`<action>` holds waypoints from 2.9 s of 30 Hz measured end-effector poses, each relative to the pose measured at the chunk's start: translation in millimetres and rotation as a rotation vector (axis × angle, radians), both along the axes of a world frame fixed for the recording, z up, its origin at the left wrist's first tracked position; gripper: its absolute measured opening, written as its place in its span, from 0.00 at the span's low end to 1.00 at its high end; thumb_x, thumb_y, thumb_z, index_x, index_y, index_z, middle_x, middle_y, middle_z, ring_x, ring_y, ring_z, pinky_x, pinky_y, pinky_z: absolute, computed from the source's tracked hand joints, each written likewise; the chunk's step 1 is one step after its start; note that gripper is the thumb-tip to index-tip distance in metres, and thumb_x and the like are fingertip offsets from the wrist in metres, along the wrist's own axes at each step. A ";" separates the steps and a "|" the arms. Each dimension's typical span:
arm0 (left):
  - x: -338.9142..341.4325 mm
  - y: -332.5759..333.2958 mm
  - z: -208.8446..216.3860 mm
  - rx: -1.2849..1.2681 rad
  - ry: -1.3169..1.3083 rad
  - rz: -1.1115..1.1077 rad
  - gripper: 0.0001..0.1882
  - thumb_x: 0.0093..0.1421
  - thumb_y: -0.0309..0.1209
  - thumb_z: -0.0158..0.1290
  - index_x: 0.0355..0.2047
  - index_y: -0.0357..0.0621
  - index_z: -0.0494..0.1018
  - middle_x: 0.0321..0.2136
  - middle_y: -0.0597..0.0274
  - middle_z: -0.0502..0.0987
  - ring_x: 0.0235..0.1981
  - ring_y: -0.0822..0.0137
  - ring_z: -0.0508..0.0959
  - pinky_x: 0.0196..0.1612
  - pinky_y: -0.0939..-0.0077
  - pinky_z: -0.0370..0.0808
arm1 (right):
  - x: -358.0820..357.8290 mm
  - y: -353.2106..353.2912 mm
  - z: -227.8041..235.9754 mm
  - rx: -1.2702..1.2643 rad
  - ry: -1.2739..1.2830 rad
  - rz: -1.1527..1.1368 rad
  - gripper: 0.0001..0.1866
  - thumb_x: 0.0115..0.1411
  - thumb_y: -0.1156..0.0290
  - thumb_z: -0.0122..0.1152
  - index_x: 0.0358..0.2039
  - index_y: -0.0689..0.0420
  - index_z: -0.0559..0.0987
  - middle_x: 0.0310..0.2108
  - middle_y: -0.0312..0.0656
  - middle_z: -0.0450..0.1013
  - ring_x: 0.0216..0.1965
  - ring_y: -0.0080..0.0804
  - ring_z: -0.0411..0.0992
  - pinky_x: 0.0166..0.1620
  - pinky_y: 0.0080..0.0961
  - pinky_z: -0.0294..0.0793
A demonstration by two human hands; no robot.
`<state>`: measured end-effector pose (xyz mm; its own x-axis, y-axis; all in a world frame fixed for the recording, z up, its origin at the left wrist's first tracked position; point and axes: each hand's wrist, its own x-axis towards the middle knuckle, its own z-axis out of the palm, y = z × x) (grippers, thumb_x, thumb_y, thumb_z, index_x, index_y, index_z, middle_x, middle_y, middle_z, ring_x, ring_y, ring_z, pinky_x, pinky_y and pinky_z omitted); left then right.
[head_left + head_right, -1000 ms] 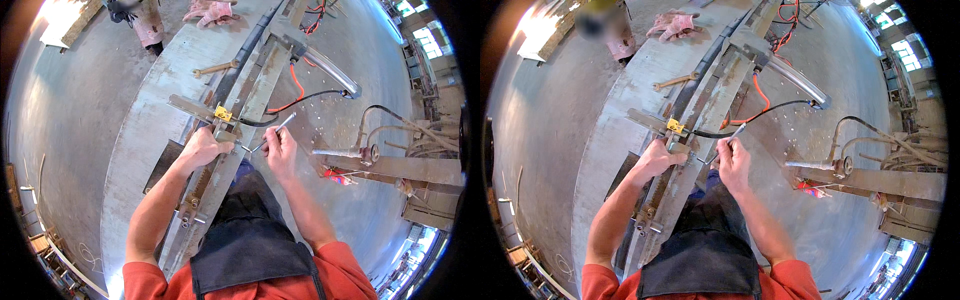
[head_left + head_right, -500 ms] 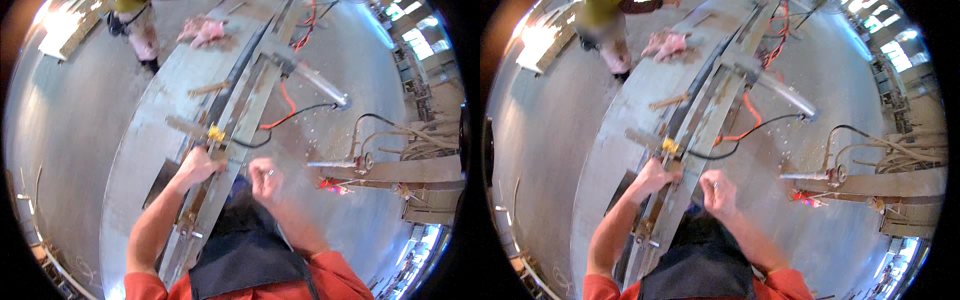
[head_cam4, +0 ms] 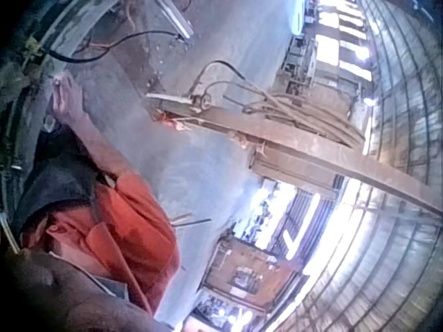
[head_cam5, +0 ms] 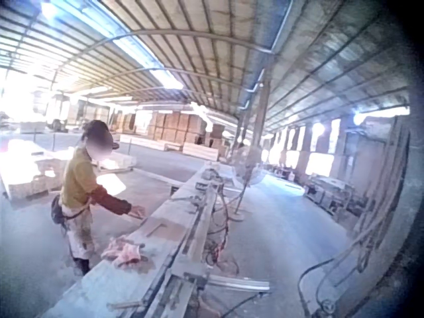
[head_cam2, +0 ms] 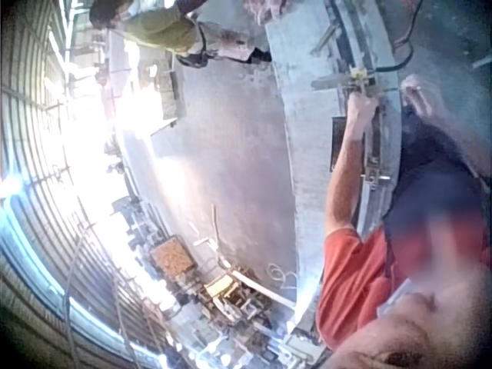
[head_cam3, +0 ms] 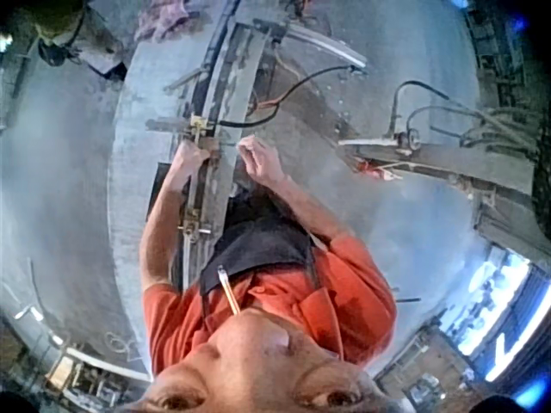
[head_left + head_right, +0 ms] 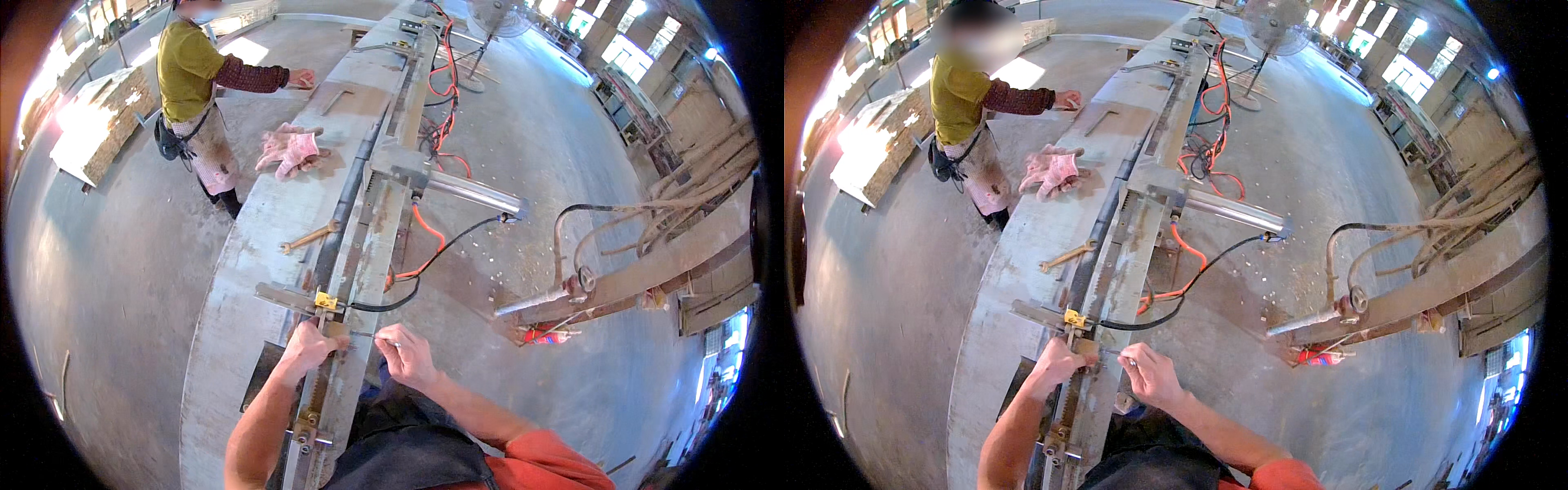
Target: The person assembles a metal machinery component by measuring parts with a tape measure, aligning a metal block, and tightening several screws and bolts using a wrench and a hex key.
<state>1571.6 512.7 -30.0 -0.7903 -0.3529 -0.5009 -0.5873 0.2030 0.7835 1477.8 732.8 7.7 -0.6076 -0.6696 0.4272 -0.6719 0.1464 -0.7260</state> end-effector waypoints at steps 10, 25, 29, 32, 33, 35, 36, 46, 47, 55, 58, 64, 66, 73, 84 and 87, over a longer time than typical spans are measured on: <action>-3.9 6.3 29.2 -0.003 -0.013 0.012 0.26 0.49 0.40 0.69 0.39 0.27 0.79 0.32 0.46 0.82 0.34 0.60 0.81 0.42 0.63 0.76 | -5.8 -2.2 -3.6 -0.013 -0.015 0.053 0.06 0.63 0.76 0.62 0.37 0.58 0.73 0.33 0.42 0.74 0.30 0.44 0.75 0.30 0.34 0.75; 0.9 6.6 6.9 0.203 0.195 0.021 0.19 0.52 0.36 0.67 0.39 0.34 0.83 0.33 0.55 0.84 0.36 0.65 0.81 0.45 0.67 0.75 | -3.8 1.2 -47.8 0.140 -0.091 0.051 0.07 0.66 0.71 0.58 0.41 0.58 0.79 0.36 0.47 0.78 0.32 0.50 0.77 0.34 0.36 0.77; -3.0 9.6 21.2 0.145 0.097 0.009 0.20 0.51 0.38 0.68 0.37 0.33 0.82 0.31 0.55 0.83 0.34 0.64 0.81 0.42 0.66 0.75 | -3.2 3.4 -51.0 0.145 -0.092 0.012 0.09 0.66 0.71 0.58 0.44 0.60 0.79 0.36 0.48 0.78 0.33 0.51 0.78 0.34 0.38 0.78; -0.1 3.2 13.4 0.034 -0.037 -0.014 0.23 0.50 0.40 0.69 0.38 0.32 0.81 0.29 0.54 0.83 0.32 0.64 0.80 0.39 0.65 0.76 | 6.6 -12.9 -10.4 0.077 -0.135 -0.077 0.13 0.68 0.71 0.56 0.50 0.62 0.76 0.34 0.46 0.77 0.31 0.44 0.77 0.33 0.36 0.77; -1.6 2.8 13.0 0.027 -0.018 -0.018 0.24 0.50 0.40 0.69 0.39 0.32 0.80 0.28 0.53 0.82 0.32 0.63 0.80 0.38 0.65 0.76 | 9.1 -20.8 -5.6 -0.046 -0.134 -0.102 0.13 0.69 0.72 0.55 0.52 0.62 0.75 0.32 0.45 0.77 0.28 0.35 0.76 0.31 0.31 0.76; -2.6 2.2 11.5 0.018 0.012 -0.023 0.25 0.49 0.41 0.69 0.41 0.32 0.80 0.27 0.52 0.82 0.31 0.63 0.80 0.37 0.65 0.76 | 11.4 -35.6 13.1 -0.219 -0.244 -0.131 0.15 0.72 0.72 0.52 0.56 0.62 0.73 0.31 0.42 0.76 0.25 0.24 0.72 0.28 0.23 0.73; -2.1 1.5 5.0 0.053 0.067 -0.025 0.26 0.49 0.41 0.69 0.41 0.33 0.79 0.28 0.52 0.82 0.31 0.62 0.81 0.38 0.64 0.76 | 9.6 -44.6 29.6 -0.268 -0.353 -0.135 0.16 0.72 0.72 0.51 0.59 0.62 0.71 0.30 0.41 0.75 0.24 0.20 0.70 0.27 0.20 0.71; -1.8 6.8 38.0 0.060 0.061 -0.028 0.27 0.50 0.39 0.67 0.45 0.32 0.78 0.35 0.45 0.83 0.40 0.55 0.83 0.47 0.63 0.76 | -18.4 -84.4 40.5 -0.447 -0.467 -0.300 0.21 0.73 0.70 0.52 0.63 0.64 0.68 0.35 0.40 0.75 0.24 0.16 0.66 0.27 0.15 0.68; -2.2 8.0 44.9 0.047 0.038 -0.027 0.28 0.50 0.40 0.67 0.46 0.31 0.78 0.35 0.44 0.83 0.41 0.55 0.83 0.48 0.63 0.76 | -28.1 -87.7 40.2 -0.429 -0.476 -0.321 0.21 0.73 0.70 0.52 0.63 0.64 0.68 0.35 0.40 0.75 0.24 0.16 0.66 0.27 0.16 0.68; -7.8 8.5 42.4 0.026 -0.114 -0.033 0.35 0.51 0.44 0.69 0.51 0.28 0.75 0.42 0.39 0.82 0.47 0.51 0.82 0.51 0.61 0.75 | -119.7 -107.5 -26.9 -0.103 -0.323 -0.534 0.19 0.71 0.71 0.50 0.59 0.66 0.71 0.31 0.42 0.76 0.28 0.26 0.72 0.34 0.26 0.73; -3.3 6.2 13.1 -0.017 -0.058 0.009 0.36 0.51 0.45 0.69 0.52 0.28 0.74 0.41 0.39 0.82 0.46 0.50 0.82 0.50 0.60 0.76 | -126.8 -111.4 -33.7 -0.009 -0.350 -0.563 0.18 0.70 0.69 0.52 0.55 0.65 0.73 0.37 0.50 0.78 0.38 0.43 0.77 0.45 0.39 0.74; -4.9 4.4 22.8 -0.057 -0.068 -0.014 0.35 0.49 0.43 0.69 0.50 0.29 0.75 0.40 0.39 0.82 0.44 0.48 0.82 0.48 0.59 0.77 | -131.9 -112.0 -51.1 0.123 -0.199 -0.625 0.17 0.67 0.68 0.55 0.53 0.63 0.75 0.43 0.57 0.78 0.45 0.57 0.76 0.51 0.47 0.73; -12.6 5.1 27.2 0.009 -0.086 -0.017 0.35 0.48 0.43 0.69 0.50 0.28 0.75 0.40 0.39 0.82 0.44 0.49 0.83 0.48 0.59 0.77 | -137.4 -111.5 -61.2 0.183 -0.225 -0.655 0.17 0.66 0.68 0.55 0.53 0.63 0.74 0.41 0.57 0.78 0.44 0.57 0.76 0.49 0.47 0.73; -8.5 2.5 34.5 0.001 -0.045 0.001 0.37 0.48 0.42 0.68 0.52 0.27 0.73 0.38 0.40 0.83 0.43 0.51 0.83 0.49 0.62 0.77 | -134.6 -116.3 -56.5 0.209 -0.170 -0.699 0.12 0.66 0.69 0.54 0.48 0.60 0.74 0.37 0.57 0.78 0.41 0.60 0.76 0.45 0.51 0.73; -3.6 9.8 26.2 0.059 -0.074 0.010 0.35 0.48 0.42 0.68 0.51 0.29 0.75 0.38 0.44 0.83 0.43 0.53 0.83 0.49 0.63 0.76 | -133.3 -114.0 -78.0 0.335 -0.185 -0.699 0.13 0.65 0.69 0.51 0.48 0.59 0.71 0.34 0.62 0.78 0.39 0.65 0.76 0.43 0.58 0.73; -3.3 8.3 32.5 0.040 -0.078 0.047 0.35 0.48 0.42 0.68 0.50 0.28 0.74 0.39 0.44 0.82 0.42 0.57 0.82 0.48 0.65 0.76 | -134.7 -120.5 -74.2 0.385 -0.221 -0.680 0.16 0.64 0.65 0.54 0.49 0.58 0.71 0.34 0.61 0.78 0.40 0.65 0.76 0.45 0.57 0.73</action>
<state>1568.2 520.9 2.5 -0.7313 -0.3673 -0.5747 -0.6550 0.1432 0.7419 1343.0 612.3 -66.5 -0.9778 -0.1992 0.0648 -0.1932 0.7375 -0.6471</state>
